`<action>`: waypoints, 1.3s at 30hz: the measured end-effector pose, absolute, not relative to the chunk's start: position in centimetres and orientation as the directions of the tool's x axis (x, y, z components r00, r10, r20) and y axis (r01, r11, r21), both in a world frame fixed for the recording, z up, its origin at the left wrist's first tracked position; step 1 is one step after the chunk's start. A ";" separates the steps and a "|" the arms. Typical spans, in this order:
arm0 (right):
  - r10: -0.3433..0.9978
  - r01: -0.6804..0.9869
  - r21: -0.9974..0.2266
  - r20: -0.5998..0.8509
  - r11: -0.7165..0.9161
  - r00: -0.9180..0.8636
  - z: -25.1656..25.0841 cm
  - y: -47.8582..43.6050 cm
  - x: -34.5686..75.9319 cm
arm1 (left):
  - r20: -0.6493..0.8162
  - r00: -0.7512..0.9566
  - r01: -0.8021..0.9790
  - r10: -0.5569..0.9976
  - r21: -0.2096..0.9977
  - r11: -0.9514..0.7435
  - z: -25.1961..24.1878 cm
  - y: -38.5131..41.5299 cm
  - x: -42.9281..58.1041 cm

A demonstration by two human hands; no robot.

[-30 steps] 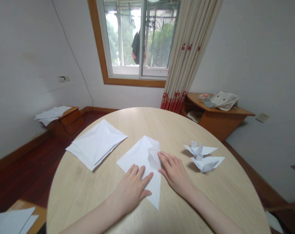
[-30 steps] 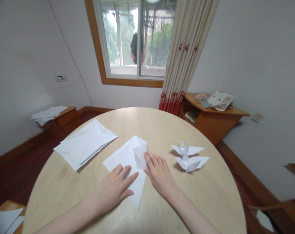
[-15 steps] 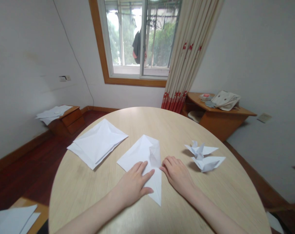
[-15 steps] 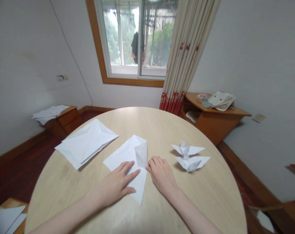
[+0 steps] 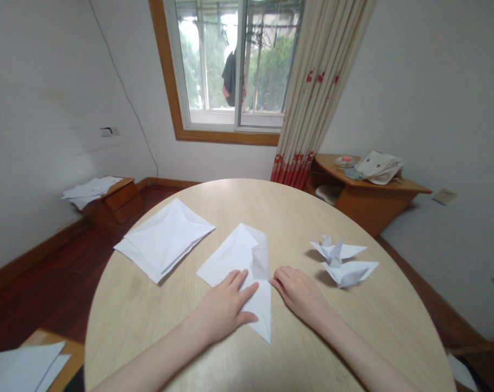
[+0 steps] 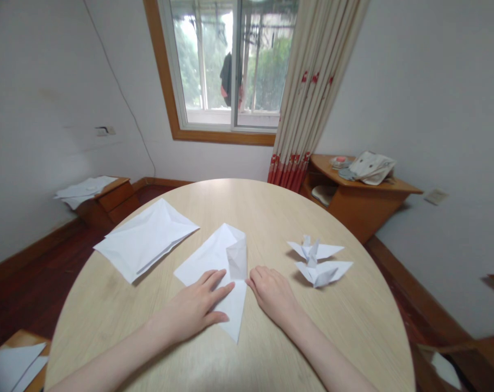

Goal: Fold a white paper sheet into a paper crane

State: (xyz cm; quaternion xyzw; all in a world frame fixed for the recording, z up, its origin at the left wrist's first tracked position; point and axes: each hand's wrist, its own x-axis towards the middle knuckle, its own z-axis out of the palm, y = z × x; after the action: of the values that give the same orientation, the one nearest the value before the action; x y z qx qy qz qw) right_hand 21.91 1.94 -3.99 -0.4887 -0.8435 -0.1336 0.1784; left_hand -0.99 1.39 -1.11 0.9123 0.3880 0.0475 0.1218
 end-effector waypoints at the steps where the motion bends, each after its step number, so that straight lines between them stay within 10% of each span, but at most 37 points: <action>1: 0.779 0.870 0.041 0.425 0.492 -0.461 -3.9 1.9 21.9 | -0.012 0.694 0.697 0.720 0.259 -0.668 -1.0 1.4 -1.0; 39: 0.807 0.721 -0.379 0.150 0.581 -0.571 -1.9 -0.2 20.6 | -0.023 0.722 0.677 0.691 0.231 -0.699 0.1 1.7 -1.2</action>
State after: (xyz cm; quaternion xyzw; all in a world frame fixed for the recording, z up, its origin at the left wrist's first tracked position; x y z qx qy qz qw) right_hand 20.59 -0.16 -1.85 -0.4362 -0.8754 0.1390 0.1551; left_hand -1.20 1.66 0.12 0.9211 0.3713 0.0329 0.1122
